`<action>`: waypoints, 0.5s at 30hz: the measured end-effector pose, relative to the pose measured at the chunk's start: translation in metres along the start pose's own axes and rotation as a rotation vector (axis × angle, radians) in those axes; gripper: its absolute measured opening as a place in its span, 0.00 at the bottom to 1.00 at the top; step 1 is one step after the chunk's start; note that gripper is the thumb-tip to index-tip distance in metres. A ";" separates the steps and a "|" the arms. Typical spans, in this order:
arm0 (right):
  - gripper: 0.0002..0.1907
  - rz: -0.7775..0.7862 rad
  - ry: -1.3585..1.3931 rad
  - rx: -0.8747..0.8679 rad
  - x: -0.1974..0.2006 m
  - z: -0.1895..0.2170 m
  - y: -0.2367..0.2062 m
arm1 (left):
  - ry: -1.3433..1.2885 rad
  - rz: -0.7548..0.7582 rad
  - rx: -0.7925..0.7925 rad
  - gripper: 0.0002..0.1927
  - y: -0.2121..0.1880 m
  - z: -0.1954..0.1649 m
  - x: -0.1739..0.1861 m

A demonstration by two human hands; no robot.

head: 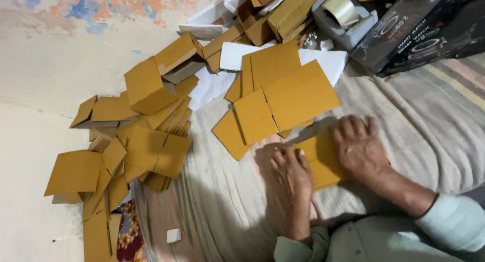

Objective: The person sits on a bed and folds flat yellow cardboard mailer boxes on their lap, pressing the creases and shaping the sides by hand, then sets each finished box onto a growing pile of completed boxes beside them.

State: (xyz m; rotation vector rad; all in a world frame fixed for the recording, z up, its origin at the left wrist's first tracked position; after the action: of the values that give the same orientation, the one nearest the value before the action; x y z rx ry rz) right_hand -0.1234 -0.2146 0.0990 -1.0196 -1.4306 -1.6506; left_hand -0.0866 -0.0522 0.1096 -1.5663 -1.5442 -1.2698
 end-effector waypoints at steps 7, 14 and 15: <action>0.28 0.300 0.014 0.102 -0.019 0.009 0.010 | 0.137 -0.012 -0.254 0.11 0.012 -0.024 -0.033; 0.20 0.086 0.010 -0.105 -0.026 -0.037 -0.002 | -0.051 0.099 -0.021 0.17 0.015 0.011 -0.022; 0.19 0.100 0.054 -0.140 -0.028 -0.041 -0.007 | -0.118 0.125 0.038 0.18 0.014 0.014 -0.021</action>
State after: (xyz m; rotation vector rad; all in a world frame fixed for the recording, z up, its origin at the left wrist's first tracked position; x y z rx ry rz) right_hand -0.1219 -0.2534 0.0680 -1.0977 -1.2230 -1.7113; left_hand -0.0675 -0.0497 0.0882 -1.7113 -1.5062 -1.0910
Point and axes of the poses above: each hand's wrist, its own y-axis towards the middle knuckle, its own x-axis out of the back of the hand, z = x × y, the point moved 2 cm from there along y, towards the middle knuckle, and after that the axes turned 2 degrees about -z, right-handed, at the moved point
